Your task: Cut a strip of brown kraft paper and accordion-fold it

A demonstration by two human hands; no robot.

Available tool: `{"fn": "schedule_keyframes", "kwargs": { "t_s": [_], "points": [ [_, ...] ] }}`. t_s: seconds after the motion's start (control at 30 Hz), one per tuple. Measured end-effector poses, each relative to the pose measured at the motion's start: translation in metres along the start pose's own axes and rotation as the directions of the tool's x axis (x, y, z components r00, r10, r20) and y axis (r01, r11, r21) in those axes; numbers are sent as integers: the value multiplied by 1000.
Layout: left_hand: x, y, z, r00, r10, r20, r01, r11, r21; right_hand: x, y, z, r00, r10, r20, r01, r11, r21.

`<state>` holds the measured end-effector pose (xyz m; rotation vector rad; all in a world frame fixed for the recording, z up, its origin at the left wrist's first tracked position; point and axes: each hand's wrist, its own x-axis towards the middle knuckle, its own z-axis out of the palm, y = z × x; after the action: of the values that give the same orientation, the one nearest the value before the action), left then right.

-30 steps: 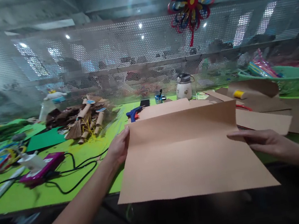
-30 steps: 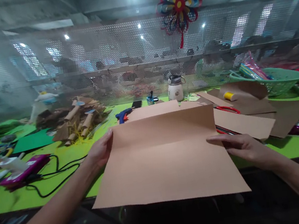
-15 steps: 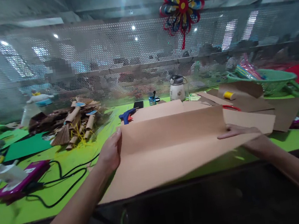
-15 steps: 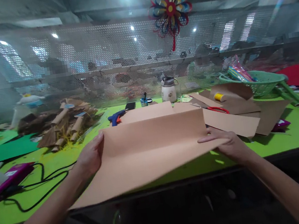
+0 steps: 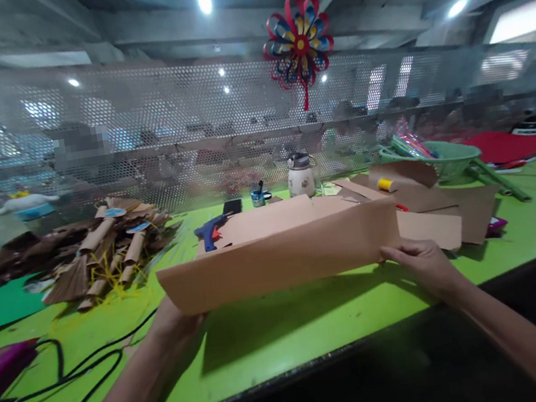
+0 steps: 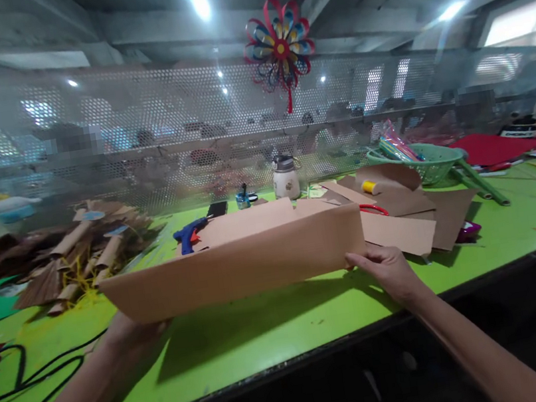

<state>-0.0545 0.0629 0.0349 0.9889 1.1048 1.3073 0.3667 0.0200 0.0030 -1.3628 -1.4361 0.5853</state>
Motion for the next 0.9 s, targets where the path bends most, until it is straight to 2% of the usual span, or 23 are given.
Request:
{"fn": "schedule_keyframes", "kwargs": {
  "t_s": [0.13, 0.23, 0.33, 0.43, 0.53, 0.67, 0.8, 0.9],
  "points": [
    [-8, 14, 8, 999, 18, 47, -13, 996, -92, 0, -3, 2, 997, 25, -72, -23, 1000, 19],
    [-11, 16, 9, 992, 100, 75, -90, 988, -128, 2, -1, 2, 990, 63, -128, -54, 996, 68],
    [-10, 8, 7, 988, 139, 62, -136, 990, -41, 3, 2, 3, 983, 81, -167, -64, 992, 104],
    [-7, 3, 7, 995, 64, 79, -72, 992, 104, 2, 3, 3, 979, 89, -184, -67, 990, 124],
    [-9, 7, 11, 995, 43, 85, -60, 975, 215, 0, 3, 2, 985, 107, -136, -88, 986, 140],
    [-13, 13, 14, 994, 90, 56, -102, 960, 261, 1, 3, 2, 993, 116, -4, -114, 977, 180],
    [-11, 8, 12, 971, 237, -37, -208, 908, 363, 4, 2, 4, 986, 148, 81, -167, 914, 370],
    [-6, 4, 8, 939, 342, -44, -280, 830, 482, 7, -2, 4, 979, 173, 110, -205, 850, 486]
  ]
}}
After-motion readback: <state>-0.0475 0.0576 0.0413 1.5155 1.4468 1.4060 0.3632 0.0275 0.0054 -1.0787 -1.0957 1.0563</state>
